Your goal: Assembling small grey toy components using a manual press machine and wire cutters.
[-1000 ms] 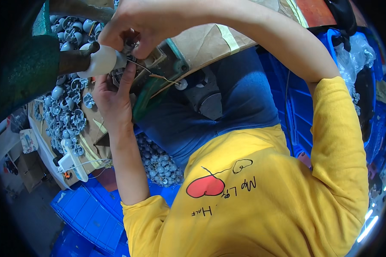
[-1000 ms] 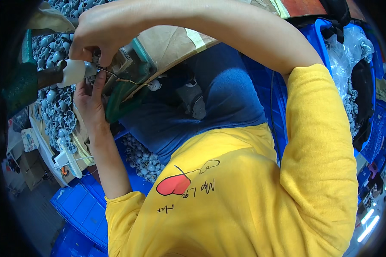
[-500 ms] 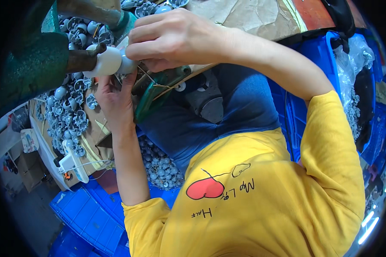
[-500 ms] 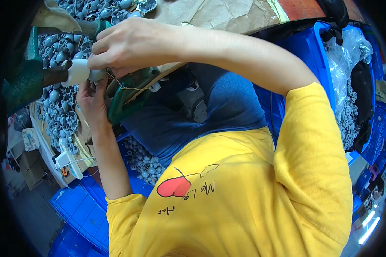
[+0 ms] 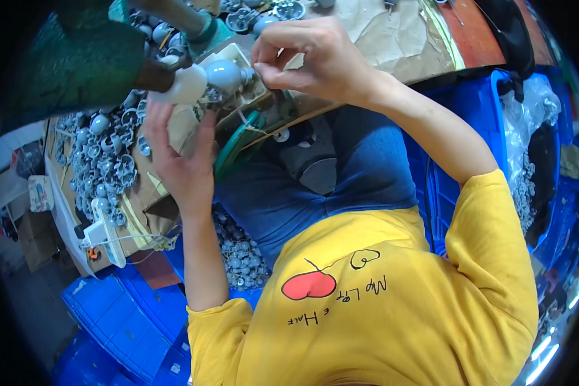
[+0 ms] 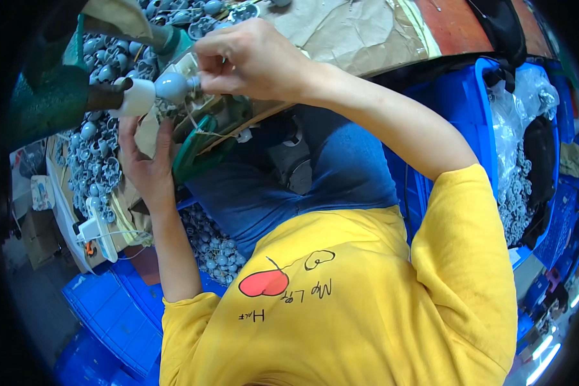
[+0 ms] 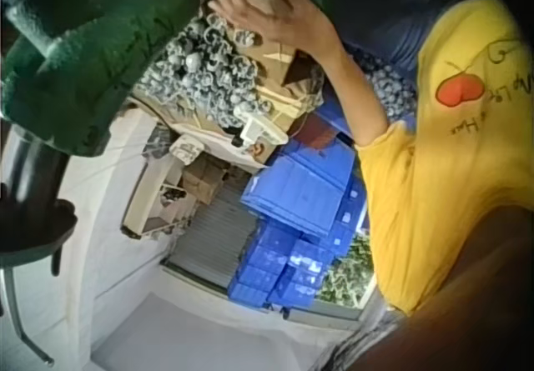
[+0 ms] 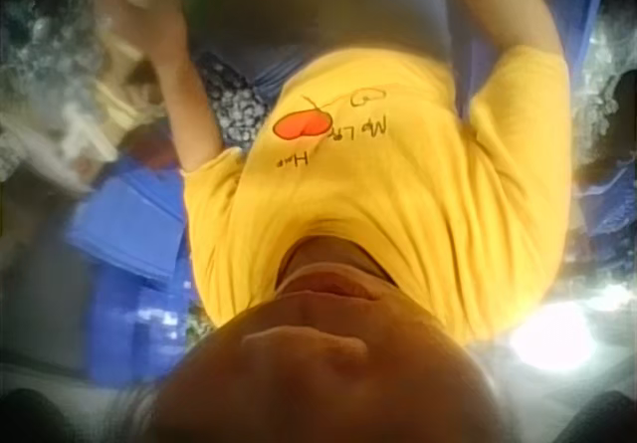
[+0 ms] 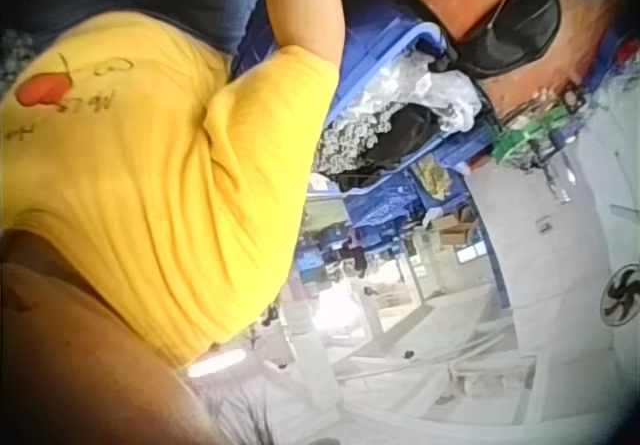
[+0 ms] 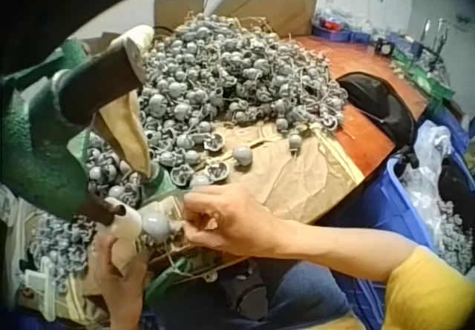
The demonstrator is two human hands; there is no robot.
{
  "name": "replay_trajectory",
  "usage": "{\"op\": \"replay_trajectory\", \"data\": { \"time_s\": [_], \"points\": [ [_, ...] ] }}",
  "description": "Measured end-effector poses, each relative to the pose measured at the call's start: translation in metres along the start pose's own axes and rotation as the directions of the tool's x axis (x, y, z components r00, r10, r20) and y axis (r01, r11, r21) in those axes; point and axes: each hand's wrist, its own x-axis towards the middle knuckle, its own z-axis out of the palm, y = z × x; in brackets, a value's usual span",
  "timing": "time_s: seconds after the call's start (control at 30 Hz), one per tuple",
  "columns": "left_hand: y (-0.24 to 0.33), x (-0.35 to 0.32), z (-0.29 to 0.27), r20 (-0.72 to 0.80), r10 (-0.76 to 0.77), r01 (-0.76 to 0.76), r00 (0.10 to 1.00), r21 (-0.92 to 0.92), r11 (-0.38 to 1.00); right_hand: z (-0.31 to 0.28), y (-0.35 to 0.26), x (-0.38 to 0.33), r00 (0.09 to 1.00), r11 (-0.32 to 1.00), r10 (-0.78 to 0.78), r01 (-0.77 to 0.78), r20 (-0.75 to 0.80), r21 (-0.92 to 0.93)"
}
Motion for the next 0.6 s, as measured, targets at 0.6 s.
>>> {"op": "replay_trajectory", "data": {
  "time_s": [0.6],
  "points": [
    [0.011,0.020,0.016,-0.022,-0.200,0.171,0.980,-0.430,0.887,-0.004,-0.024,0.043,0.962,0.987,0.127,-0.146,0.242,0.062]
  ]
}}
